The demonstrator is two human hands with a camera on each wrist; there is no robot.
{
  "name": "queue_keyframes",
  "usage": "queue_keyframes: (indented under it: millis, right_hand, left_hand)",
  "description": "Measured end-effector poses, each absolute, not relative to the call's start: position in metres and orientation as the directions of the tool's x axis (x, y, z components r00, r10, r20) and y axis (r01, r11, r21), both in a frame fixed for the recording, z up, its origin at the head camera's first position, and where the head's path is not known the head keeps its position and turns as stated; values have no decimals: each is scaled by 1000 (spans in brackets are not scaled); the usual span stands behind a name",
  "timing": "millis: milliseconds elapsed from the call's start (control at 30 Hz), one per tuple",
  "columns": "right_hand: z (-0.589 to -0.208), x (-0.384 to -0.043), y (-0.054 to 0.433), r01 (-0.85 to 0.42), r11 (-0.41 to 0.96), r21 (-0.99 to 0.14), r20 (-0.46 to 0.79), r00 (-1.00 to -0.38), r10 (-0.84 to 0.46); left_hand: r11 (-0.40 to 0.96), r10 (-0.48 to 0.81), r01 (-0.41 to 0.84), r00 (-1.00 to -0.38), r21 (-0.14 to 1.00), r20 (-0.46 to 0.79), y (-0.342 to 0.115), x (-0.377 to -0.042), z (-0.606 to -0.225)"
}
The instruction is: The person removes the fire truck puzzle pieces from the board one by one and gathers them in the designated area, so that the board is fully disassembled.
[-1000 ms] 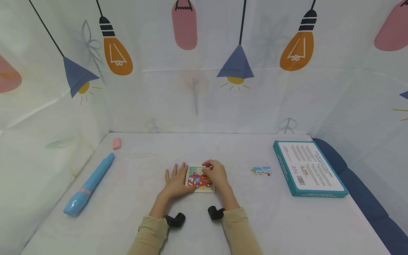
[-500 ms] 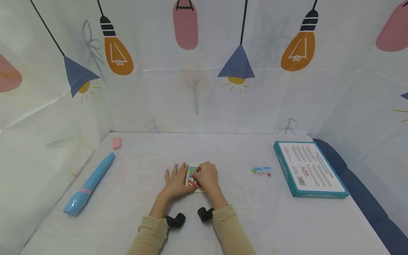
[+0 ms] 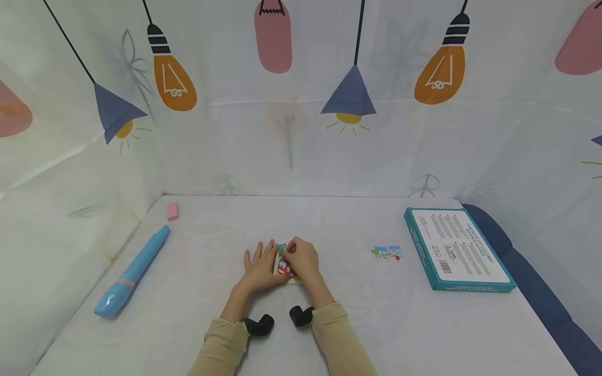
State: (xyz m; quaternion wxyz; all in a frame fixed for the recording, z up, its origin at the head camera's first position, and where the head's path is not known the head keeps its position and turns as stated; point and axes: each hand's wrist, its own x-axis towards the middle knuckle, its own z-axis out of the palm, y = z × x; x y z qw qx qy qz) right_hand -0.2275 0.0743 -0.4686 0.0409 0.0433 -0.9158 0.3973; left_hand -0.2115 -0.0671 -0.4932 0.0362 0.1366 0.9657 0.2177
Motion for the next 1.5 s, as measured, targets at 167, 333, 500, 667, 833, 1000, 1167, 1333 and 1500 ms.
queue_keyframes:
  millis: [167,333,500,667,833,1000,1167,1333,1500]
  right_hand:
    - [-466,-228,78,-82,628,-774,112,-994,7]
    - [-463,-230,88,-50,566,-823,97,-994,52]
    - [-462,-231,101,19,472,-882,29,-995,96]
    - [-461,-231,117,72,386,-920,-13,-988,154]
    - [-460,-231,134,89,384,-919,-9,-978,206]
    - [-462,-230,151,115,391,-913,-12,-967,255]
    - [-465,-227,168,142,423,-895,-9,-954,300]
    - [-462,-222,182,133,447,-885,23,-945,327]
    - [-460,-219,196,166,464,-870,11,-934,356]
  left_hand:
    - [855,278,247,-961,455,-1,-67,-212,-494]
    - [833,283,265,-958,486,38,-68,-209,-492]
    - [850,273,244,-962,468,6,-67,-210,-493]
    - [870,265,230,-964,437,-21,-65,-211,-492]
    - [873,262,226,-965,432,-24,-66,-210,-489]
    - [870,262,224,-965,439,-28,-66,-209,-489]
    - [868,264,222,-964,444,-35,-67,-210,-491]
    - [865,263,219,-964,451,-36,-66,-210,-492]
    - [858,263,222,-965,464,-23,-66,-210,-491]
